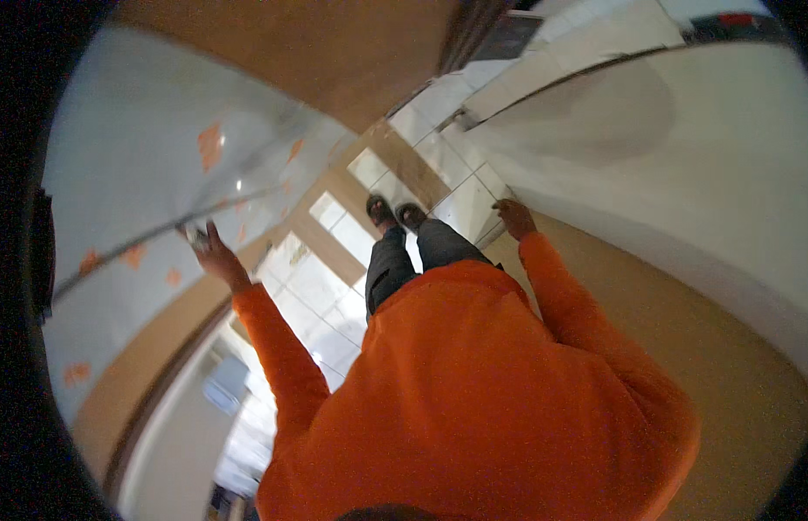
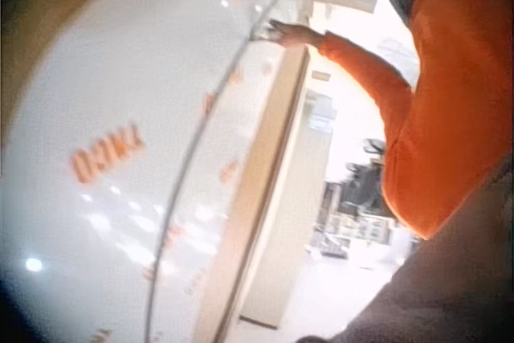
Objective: The person installs a long metal handle onto a wooden cabinet door by using a scraper to remove debris, aligning the handle with pre-drilled holes, and then tightening screws with a screwdriver.
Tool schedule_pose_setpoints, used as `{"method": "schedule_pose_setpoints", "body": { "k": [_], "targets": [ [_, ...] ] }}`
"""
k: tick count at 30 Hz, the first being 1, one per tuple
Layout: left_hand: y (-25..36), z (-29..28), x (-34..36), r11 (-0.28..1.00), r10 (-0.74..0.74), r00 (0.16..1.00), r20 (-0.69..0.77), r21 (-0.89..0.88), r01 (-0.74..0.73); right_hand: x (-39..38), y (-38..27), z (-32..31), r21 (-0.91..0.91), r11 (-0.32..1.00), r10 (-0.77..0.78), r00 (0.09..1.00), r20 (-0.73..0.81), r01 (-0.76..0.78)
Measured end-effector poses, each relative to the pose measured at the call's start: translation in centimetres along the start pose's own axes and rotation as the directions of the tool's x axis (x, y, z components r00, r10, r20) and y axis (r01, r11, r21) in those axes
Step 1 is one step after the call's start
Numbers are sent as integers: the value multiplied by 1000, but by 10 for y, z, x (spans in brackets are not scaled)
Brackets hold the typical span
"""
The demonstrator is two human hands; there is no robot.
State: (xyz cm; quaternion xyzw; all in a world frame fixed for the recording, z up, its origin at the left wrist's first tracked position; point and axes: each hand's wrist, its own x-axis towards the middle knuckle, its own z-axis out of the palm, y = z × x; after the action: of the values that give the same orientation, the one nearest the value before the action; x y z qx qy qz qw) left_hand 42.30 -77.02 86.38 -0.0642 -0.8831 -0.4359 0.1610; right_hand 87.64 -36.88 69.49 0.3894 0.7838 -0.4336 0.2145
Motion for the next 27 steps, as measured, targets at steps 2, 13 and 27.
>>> {"method": "schedule_pose_setpoints", "body": {
  "k": [2, 13, 27],
  "targets": [
    [11, 38, -14, 988, -140, 990, 4, 71, 139, 12, -10, -24, -116, 992, 30, 985, -169, -50],
    [-16, 88, -31, 962, -259, 965, 48, 105, 253, 208, -46, -69, 134, 978, -129, 965, -229, 162],
    [-99, 227, -70, 974, 100, 865, -491, 225, 15, 516, 103, 25, 39, 951, -251, 839, -482, 307]
  ]
}}
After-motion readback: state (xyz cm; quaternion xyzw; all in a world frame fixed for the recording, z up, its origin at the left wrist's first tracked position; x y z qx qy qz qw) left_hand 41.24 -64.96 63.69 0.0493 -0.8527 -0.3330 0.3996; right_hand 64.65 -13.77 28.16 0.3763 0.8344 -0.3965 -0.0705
